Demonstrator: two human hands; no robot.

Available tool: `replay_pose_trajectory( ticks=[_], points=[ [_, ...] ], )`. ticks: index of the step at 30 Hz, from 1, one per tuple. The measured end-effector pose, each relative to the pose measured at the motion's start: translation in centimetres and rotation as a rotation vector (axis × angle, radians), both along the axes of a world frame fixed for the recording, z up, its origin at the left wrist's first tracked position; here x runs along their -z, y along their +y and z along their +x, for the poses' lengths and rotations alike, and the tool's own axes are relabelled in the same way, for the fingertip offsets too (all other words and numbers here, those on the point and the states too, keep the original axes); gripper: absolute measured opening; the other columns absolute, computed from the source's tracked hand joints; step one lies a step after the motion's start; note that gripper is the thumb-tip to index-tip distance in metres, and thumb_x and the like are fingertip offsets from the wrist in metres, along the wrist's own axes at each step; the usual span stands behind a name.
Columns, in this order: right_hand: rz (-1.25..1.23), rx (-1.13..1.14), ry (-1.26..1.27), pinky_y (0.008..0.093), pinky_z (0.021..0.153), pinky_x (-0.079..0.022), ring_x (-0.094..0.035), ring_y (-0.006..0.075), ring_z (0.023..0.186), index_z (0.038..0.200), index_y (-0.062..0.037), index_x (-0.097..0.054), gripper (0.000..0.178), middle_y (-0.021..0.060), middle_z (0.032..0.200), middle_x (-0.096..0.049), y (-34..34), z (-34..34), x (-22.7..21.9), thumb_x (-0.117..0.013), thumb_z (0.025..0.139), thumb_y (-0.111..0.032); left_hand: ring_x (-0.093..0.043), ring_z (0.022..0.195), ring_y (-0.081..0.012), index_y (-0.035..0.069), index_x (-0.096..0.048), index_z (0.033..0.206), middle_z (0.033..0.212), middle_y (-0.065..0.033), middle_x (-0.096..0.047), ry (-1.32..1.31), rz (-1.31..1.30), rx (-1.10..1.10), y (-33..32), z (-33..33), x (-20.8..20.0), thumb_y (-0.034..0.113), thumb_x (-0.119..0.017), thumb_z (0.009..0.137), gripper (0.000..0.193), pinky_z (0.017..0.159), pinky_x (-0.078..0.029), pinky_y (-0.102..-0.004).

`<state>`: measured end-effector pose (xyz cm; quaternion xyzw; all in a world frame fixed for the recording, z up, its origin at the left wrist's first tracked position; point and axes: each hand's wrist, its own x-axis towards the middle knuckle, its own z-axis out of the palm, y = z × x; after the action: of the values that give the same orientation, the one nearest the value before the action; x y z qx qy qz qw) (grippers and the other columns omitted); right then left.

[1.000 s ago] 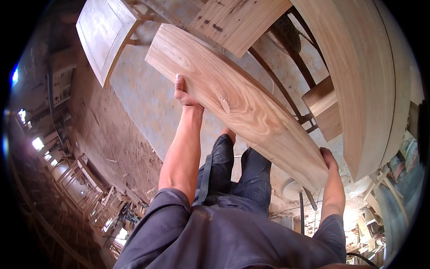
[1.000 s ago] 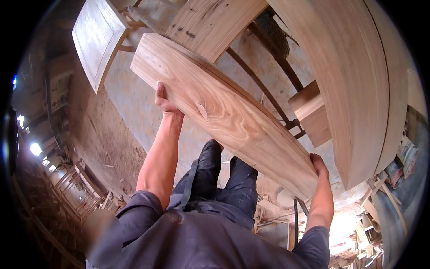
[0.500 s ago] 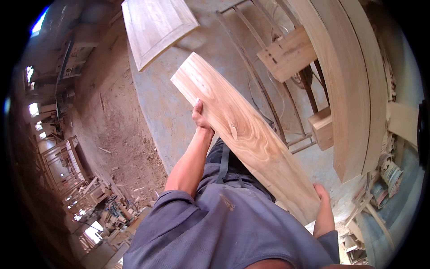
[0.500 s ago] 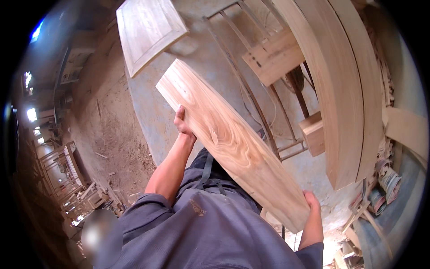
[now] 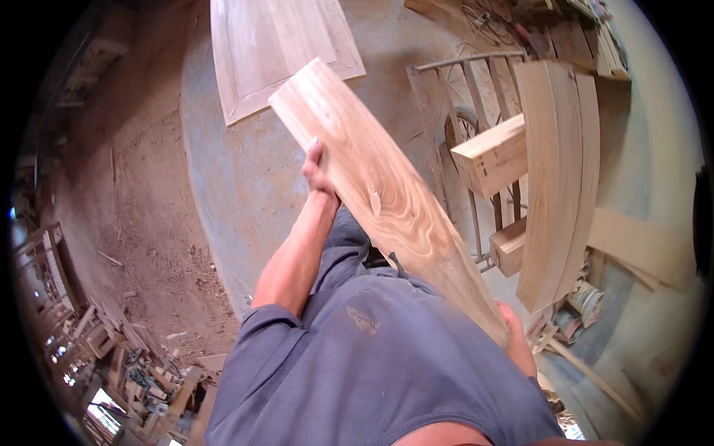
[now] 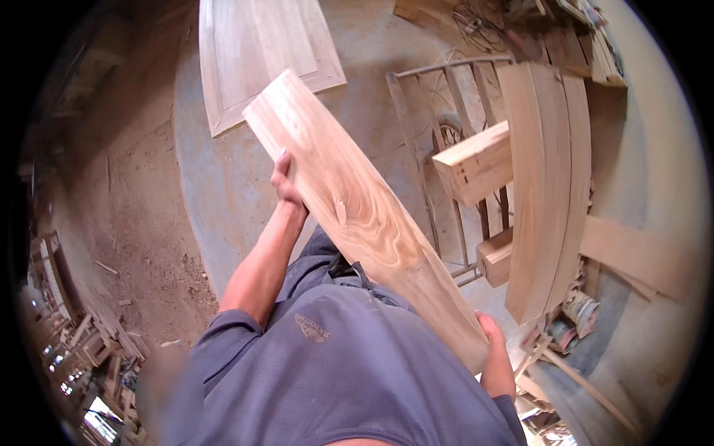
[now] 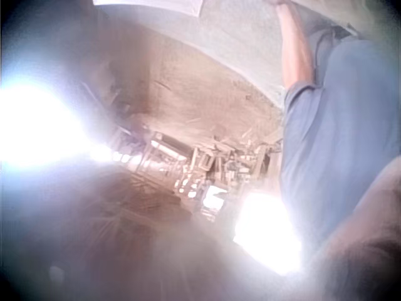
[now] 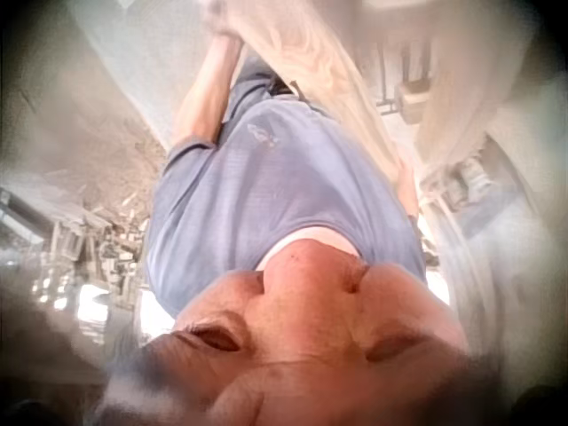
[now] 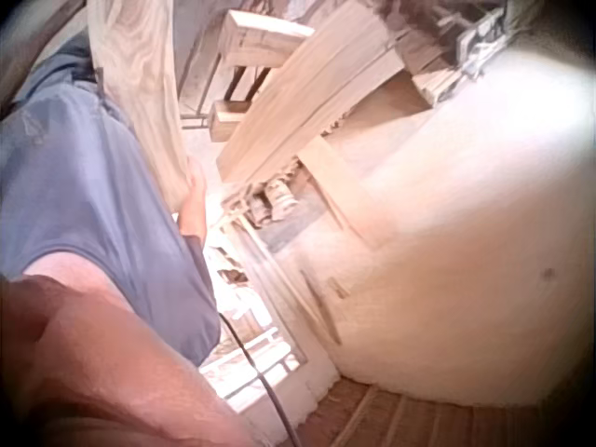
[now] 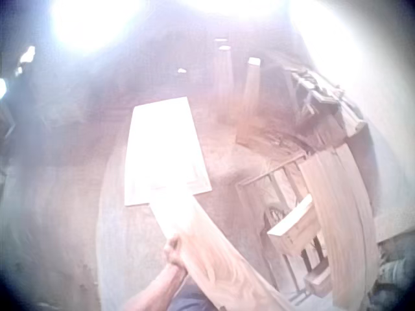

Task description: The person sands a curved wooden plank with an angle grinder, then flips and inspects the plank. They place the plank on a workbench and use a hammer and chisel to chip away material along a marked line.

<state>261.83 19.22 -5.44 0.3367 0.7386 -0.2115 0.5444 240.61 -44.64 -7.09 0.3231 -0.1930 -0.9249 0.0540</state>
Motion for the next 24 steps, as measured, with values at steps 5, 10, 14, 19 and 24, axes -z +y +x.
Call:
replay_pose_trajectory(
  ticks=[5,10,14,19,24],
  points=[
    [-0.045,0.026,0.094,0.0428,0.099,-0.049,-0.067,0.0232,0.109,0.125,-0.0017,-0.073,0.056,0.0130,0.121,-0.074,-10.0,-8.3,-4.3,-0.043,0.107,-0.046,-0.064,0.121,-0.0374,0.003,-0.055,0.144,0.133,-0.0189,-0.066,0.003,-0.018,-0.094,-6.4,-7.3,-3.9,0.044,-0.061,0.095,0.065,0.109,-0.050,-0.0497],
    [-0.080,0.486,0.098,0.0419,0.100,-0.049,-0.068,0.0238,0.108,0.125,-0.0035,-0.074,0.054,0.0126,0.120,-0.074,-9.4,-10.1,-1.2,-0.046,0.107,-0.046,-0.065,0.118,-0.0355,0.004,-0.058,0.141,0.130,-0.0170,-0.067,0.020,0.021,-0.055,-9.3,-12.7,-3.9,0.043,-0.062,0.095,0.061,0.107,-0.051,-0.0480],
    [-0.051,0.484,0.077,0.0420,0.101,-0.048,-0.067,0.0241,0.111,0.126,-0.0021,-0.073,0.053,0.0132,0.122,-0.074,-8.4,-10.9,0.8,-0.046,0.106,-0.043,-0.064,0.119,-0.0348,0.005,-0.058,0.141,0.131,-0.0169,-0.067,0.026,0.024,-0.023,-9.1,-18.5,-3.9,0.041,-0.062,0.094,0.059,0.107,-0.051,-0.0484],
    [-0.042,0.481,0.120,0.0417,0.103,-0.047,-0.065,0.0251,0.118,0.125,0.0000,-0.073,0.054,0.0152,0.127,-0.072,-8.4,-15.5,3.2,-0.049,0.103,-0.044,-0.062,0.125,-0.0361,0.004,-0.055,0.146,0.138,-0.0176,-0.065,0.080,-0.009,0.073,-7.9,-26.6,-4.2,0.041,-0.060,0.095,0.063,0.110,-0.050,-0.0500],
    [0.007,0.297,0.199,0.0427,0.105,-0.046,-0.064,0.0267,0.123,0.124,0.0018,-0.073,0.058,0.0181,0.130,-0.071,-10.6,-17.5,0.0,-0.053,0.097,-0.046,-0.064,0.120,-0.0381,0.003,-0.056,0.143,0.134,-0.0186,-0.066,0.124,-0.034,0.148,-5.0,-33.7,-5.5,0.044,-0.060,0.095,0.063,0.107,-0.051,-0.0515]
  ],
)
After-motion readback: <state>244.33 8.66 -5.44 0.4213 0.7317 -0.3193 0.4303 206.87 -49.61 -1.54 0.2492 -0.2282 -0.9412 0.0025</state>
